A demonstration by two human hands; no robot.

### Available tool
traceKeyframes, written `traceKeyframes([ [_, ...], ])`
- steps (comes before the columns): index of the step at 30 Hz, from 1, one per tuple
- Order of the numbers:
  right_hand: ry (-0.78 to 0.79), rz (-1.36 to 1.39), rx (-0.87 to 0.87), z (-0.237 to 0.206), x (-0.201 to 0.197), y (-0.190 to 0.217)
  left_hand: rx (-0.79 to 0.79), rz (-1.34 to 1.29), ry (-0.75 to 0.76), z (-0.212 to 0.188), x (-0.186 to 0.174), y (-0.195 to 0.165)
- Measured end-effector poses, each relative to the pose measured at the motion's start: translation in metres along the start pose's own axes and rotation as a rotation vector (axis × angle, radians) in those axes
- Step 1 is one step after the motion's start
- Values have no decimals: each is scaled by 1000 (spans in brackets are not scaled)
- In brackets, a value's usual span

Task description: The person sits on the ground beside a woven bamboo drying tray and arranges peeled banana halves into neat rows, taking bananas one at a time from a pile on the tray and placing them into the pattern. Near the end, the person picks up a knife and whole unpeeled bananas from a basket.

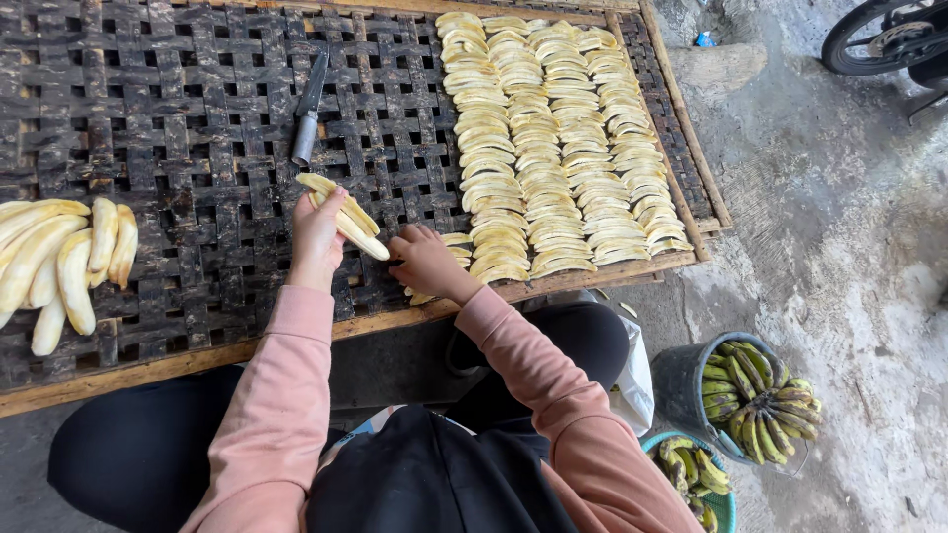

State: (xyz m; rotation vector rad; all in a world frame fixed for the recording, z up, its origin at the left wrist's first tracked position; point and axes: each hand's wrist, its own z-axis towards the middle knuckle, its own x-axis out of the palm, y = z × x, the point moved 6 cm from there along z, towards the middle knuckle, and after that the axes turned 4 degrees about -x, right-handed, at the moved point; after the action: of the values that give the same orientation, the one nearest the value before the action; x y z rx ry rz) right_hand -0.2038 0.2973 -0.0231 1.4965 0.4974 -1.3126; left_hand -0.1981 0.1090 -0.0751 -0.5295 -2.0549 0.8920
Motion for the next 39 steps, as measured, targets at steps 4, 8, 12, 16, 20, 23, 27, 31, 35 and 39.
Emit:
traceKeyframes([
  [4, -81, 331, 132, -1, -12, -31, -10, 34, -13, -1, 4, 3],
  [8, -138, 1184, 332, 5, -19, -60, -35, 31, 31, -7, 26, 13],
  [12, -102, 1298, 374, 14, -21, -72, -32, 373, 123, -13, 55, 29],
  [16, -55, 1224, 409, 15, -21, -89, -59, 496, 158, -13, 61, 35],
  [20, 84, 1156, 260, 23, -22, -105, -38, 785, 41, -14, 36, 21],
  [23, 159, 848, 105, 34, -20, -111, 134, 1274, 92, -28, 32, 11],
  [27, 198, 436, 99, 35, -14, -116, 75, 1384, 153, -49, 41, 29],
  [31, 195, 430, 96, 26, -16, -113, 15, 1101, 97, -43, 38, 28],
  [35, -14, 571, 116, 25, -31, -95, -219, 105, 197, -15, 34, 18],
  [39, 58, 898, 229, 37, -8, -58, -343, -285, 76, -5, 38, 11],
])
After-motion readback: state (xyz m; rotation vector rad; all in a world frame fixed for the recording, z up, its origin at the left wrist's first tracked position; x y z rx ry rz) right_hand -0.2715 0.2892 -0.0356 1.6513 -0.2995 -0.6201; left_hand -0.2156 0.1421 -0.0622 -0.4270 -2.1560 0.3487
